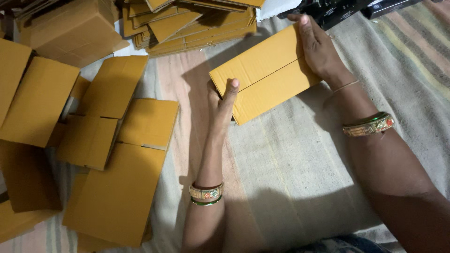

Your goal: The person folds flat yellow cardboard blanks into small boxes on a fabric-covered surface. They press the sides to shape the box, tuck the flaps closed, and set the finished box aside, repeating the folding cycle with additional blanks.

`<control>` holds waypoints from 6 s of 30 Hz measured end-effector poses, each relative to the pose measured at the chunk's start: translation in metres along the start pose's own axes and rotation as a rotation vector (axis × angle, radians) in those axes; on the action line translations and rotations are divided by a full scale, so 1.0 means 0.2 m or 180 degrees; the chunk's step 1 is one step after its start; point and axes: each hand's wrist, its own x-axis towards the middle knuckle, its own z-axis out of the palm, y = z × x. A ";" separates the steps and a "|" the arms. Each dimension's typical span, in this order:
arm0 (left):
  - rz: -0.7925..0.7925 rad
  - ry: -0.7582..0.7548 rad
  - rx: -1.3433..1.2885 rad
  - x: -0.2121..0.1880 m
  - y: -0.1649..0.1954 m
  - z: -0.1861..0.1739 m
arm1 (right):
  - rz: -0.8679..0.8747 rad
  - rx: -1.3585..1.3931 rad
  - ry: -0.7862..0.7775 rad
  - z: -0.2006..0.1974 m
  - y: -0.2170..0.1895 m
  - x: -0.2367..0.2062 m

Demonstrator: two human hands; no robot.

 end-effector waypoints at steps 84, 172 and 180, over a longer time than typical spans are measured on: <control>-0.0330 0.0099 -0.0218 0.01 -0.01 -0.05 | -0.0585 -0.1861 0.0156 0.09 0.04 0.01; 0.2304 -0.0975 0.3676 -0.33 0.38 0.10 | 0.1833 0.1724 -0.1448 -0.16 0.00 0.06; 0.0409 -0.1039 0.4501 -0.30 0.40 0.37 | 0.1627 0.1531 -0.1458 -0.14 -0.01 0.04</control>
